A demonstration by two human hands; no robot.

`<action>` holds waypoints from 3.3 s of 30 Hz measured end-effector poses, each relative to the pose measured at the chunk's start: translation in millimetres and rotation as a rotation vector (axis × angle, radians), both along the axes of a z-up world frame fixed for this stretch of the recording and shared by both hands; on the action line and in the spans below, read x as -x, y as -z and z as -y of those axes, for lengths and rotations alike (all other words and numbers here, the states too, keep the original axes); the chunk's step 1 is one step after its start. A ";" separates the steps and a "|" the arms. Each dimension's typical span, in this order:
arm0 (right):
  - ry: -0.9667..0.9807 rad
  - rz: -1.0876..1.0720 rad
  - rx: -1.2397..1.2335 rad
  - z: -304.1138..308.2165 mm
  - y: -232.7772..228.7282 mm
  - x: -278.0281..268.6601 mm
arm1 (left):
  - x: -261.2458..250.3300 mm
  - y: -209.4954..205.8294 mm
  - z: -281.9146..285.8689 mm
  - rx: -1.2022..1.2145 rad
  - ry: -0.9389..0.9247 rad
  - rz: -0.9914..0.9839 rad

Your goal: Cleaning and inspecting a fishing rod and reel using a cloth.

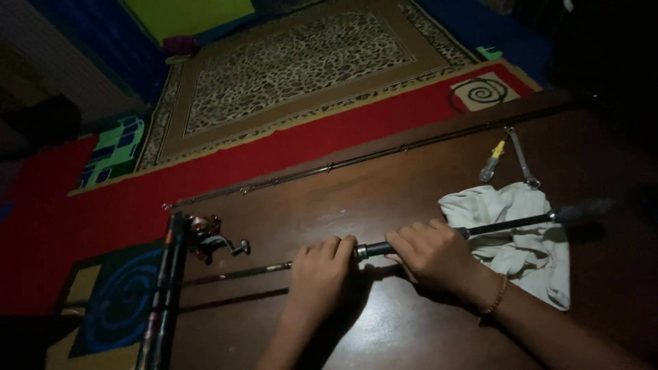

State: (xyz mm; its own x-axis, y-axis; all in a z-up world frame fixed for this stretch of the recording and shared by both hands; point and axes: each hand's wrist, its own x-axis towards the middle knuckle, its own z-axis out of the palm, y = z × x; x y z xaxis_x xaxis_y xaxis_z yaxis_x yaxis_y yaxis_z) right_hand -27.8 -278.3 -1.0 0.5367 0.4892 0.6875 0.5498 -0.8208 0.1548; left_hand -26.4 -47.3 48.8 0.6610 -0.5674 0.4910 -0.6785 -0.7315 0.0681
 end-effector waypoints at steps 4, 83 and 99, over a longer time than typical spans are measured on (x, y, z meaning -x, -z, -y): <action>-0.029 -0.017 -0.046 0.0 -12.1 2.8 | -13.6 19.9 -10.7 -0.039 0.042 0.205; 0.173 -0.018 -0.008 20.2 -0.8 14.7 | -20.5 39.3 -36.2 0.008 0.112 0.152; 0.387 -0.122 -0.885 77.2 -6.7 69.1 | -40.8 65.5 -53.9 0.041 0.018 0.295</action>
